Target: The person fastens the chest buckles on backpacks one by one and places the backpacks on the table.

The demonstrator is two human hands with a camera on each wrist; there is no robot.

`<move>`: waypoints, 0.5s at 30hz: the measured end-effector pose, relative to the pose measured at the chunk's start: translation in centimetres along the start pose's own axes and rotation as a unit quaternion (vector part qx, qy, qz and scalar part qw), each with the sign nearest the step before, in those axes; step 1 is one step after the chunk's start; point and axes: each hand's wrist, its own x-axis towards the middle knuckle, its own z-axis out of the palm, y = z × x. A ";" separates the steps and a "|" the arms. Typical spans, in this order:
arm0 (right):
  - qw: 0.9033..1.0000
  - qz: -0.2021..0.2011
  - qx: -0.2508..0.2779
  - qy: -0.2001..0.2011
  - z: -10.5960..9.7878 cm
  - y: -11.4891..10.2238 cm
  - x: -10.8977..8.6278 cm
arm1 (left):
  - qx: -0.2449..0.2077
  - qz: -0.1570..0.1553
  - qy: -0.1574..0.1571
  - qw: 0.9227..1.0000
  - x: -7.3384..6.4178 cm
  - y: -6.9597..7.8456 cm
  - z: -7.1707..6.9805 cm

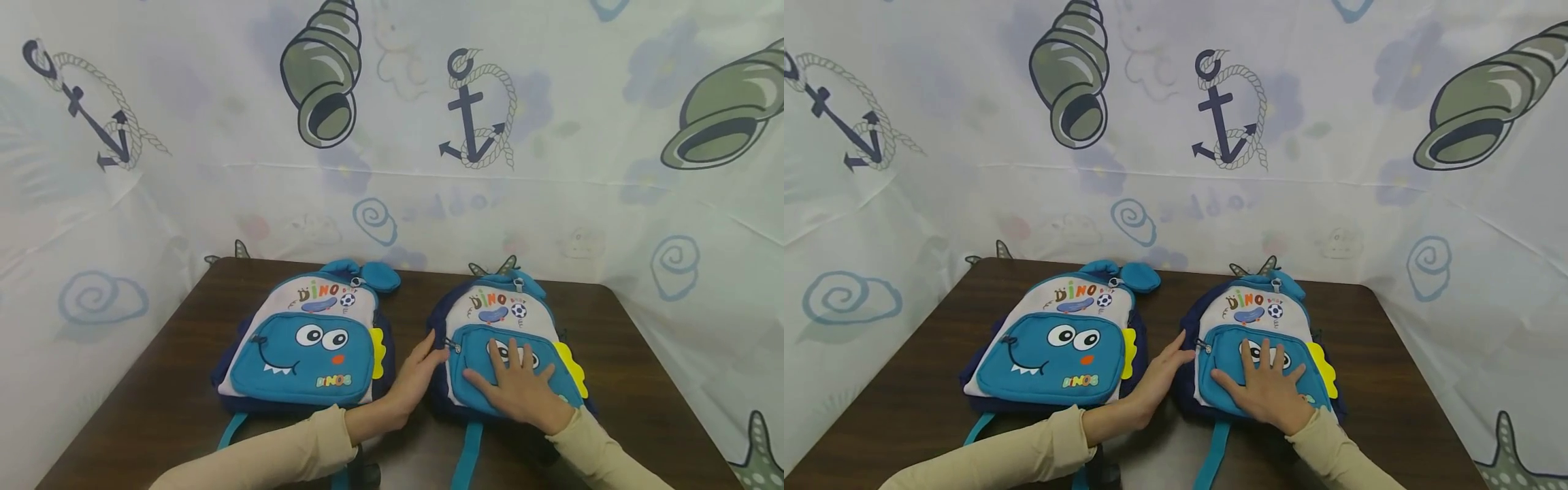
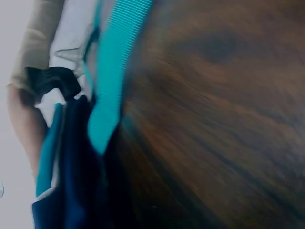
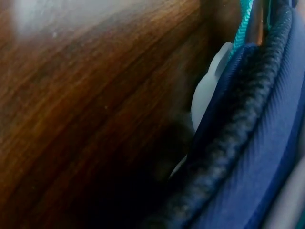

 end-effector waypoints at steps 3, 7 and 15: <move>1.000 0.003 0.006 -0.010 0.0 0.1 0.1 | 0.017 0.040 -0.002 0.999 -0.2 -0.3 0.5; 0.999 0.007 0.021 -0.024 0.0 0.3 0.3 | 0.022 0.083 0.002 0.996 -0.2 -0.4 1.1; 0.997 -0.002 0.066 -0.044 -0.6 0.8 0.1 | 0.030 0.157 0.004 0.987 0.0 0.7 1.7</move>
